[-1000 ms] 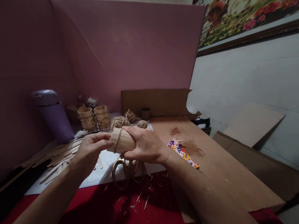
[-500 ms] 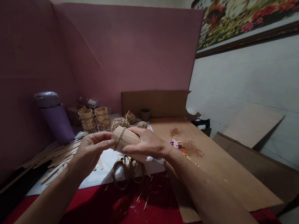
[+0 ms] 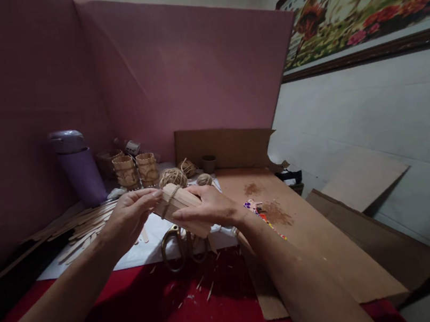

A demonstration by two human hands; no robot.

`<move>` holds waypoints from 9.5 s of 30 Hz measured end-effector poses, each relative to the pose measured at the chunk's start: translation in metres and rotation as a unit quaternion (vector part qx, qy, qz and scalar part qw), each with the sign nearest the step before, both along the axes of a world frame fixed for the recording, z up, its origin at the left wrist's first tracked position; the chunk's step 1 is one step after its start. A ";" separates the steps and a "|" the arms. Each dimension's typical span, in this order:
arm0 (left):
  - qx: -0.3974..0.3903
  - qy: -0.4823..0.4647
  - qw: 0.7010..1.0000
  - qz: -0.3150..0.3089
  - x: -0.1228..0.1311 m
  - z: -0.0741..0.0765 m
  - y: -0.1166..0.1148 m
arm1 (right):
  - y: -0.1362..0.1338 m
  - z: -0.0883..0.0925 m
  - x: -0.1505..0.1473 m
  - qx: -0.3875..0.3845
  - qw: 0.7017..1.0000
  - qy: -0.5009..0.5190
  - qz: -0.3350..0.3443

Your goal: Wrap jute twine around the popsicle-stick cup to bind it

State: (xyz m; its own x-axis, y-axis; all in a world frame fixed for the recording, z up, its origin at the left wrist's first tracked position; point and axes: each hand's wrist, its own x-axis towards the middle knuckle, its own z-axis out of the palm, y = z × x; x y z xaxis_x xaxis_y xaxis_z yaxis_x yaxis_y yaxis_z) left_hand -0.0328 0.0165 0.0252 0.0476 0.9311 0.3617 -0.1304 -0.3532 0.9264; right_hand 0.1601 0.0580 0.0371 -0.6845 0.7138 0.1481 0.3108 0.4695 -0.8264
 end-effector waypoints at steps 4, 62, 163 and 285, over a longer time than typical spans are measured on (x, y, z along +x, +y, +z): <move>-0.025 0.005 0.999 -0.029 0.001 0.003 -0.003 | 0.003 -0.002 0.001 -0.005 1.000 0.002 -0.001; -0.029 0.039 0.999 0.009 0.000 0.006 -0.005 | -0.006 0.000 -0.002 0.183 0.983 -0.017 -0.022; -0.015 0.168 0.985 0.036 0.000 0.007 -0.003 | -0.005 -0.003 -0.003 0.245 0.968 -0.054 -0.027; 0.114 0.203 0.960 0.156 0.013 -0.009 -0.003 | -0.019 -0.019 -0.026 0.376 0.911 0.078 -0.152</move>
